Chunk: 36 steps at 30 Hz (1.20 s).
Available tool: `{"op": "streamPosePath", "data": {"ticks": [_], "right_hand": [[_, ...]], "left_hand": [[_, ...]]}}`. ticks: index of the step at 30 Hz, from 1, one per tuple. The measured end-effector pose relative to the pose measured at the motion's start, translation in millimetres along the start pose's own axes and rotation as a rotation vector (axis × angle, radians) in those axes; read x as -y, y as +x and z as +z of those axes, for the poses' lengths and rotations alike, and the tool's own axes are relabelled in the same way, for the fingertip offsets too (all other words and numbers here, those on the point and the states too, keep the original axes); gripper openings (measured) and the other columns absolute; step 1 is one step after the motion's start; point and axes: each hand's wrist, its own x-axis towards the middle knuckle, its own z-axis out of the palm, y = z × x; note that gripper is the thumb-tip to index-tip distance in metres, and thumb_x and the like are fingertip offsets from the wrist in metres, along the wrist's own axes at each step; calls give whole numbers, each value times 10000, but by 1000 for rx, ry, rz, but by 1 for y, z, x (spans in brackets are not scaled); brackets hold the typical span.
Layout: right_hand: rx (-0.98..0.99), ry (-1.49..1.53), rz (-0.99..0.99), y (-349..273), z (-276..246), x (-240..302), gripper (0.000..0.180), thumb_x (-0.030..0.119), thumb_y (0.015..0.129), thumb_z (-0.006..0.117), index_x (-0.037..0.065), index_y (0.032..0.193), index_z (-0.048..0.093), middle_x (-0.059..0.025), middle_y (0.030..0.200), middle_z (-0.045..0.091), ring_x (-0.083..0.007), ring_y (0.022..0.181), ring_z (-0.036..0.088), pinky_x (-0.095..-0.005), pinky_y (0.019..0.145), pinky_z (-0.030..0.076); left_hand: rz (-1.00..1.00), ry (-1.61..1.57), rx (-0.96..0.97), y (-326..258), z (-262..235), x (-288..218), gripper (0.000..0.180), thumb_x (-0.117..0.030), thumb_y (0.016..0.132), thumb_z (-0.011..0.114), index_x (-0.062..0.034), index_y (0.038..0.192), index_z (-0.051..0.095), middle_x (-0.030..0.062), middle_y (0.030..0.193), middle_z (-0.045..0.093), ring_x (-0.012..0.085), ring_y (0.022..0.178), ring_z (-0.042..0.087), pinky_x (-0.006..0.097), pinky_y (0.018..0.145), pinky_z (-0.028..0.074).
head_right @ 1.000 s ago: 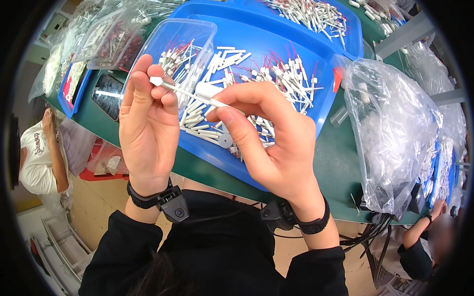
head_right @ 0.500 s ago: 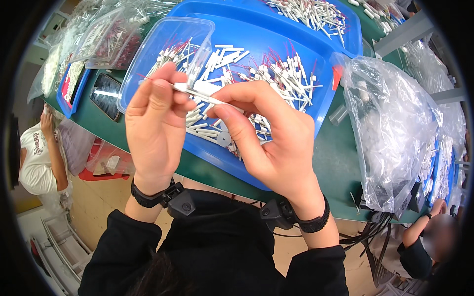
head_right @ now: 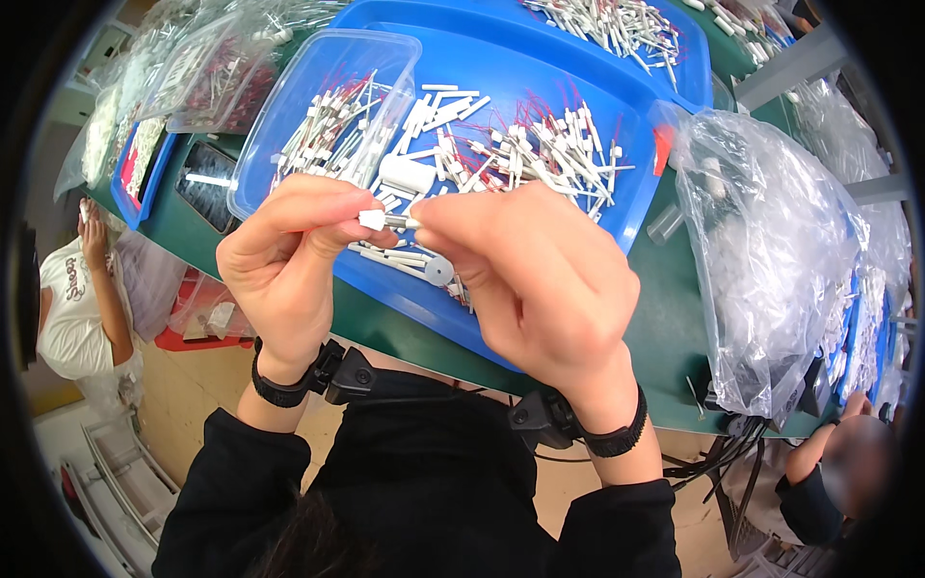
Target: Assembling small white electronic components by inserting wires and joining parts.
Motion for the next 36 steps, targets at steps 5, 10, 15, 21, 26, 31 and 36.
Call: {"op": "streamPosePath", "data": {"ticks": [5,10,15,21,26,31,36], "right_hand": [[-40,-127,-197,2,2,-2,278,-114,625,707,-15,884,705,-77,745,684,-200,607,624,-273,531,485],[-3,-89,-96,1,-1,2,215,-100,684,732,-9,876,701,-80,740,679,-197,598,616,-272,523,478],[-19,97,61,-1,4,5,156,-81,747,745,-2,873,697,-78,725,669,-193,592,609,-271,519,473],[-3,-194,-285,2,2,-5,275,-87,606,710,-16,872,699,-85,785,695,-201,606,617,-275,525,492],[28,-154,-221,0,1,-4,283,-50,611,720,-12,891,703,-88,826,710,-206,640,633,-280,542,505],[3,36,3,2,5,5,226,2,706,772,5,920,700,-74,829,703,-208,685,633,-292,589,511],[157,-113,-154,-1,-3,-8,269,1,642,775,26,897,695,-71,776,674,-221,662,608,-311,584,487]], "left_hand": [[-80,-41,-39,-3,1,-6,72,63,902,612,68,946,669,165,910,646,220,728,667,320,651,596],[-10,22,-24,-1,1,-5,69,63,903,611,62,936,671,165,896,647,218,714,664,315,644,587],[57,72,-18,-1,-2,-7,130,110,842,660,56,948,711,150,901,680,178,742,687,239,653,558],[-25,11,-61,-4,-1,-7,127,106,845,660,51,947,712,149,905,682,176,750,688,239,653,558],[2,45,12,-2,0,-7,94,88,870,641,58,941,695,150,901,665,183,750,672,271,646,571],[-51,58,-2,-4,0,-8,62,69,888,628,65,924,679,160,890,649,191,742,655,306,642,587],[-19,66,62,-3,0,-7,75,70,891,622,63,939,679,162,905,649,191,740,661,302,654,592]]}}
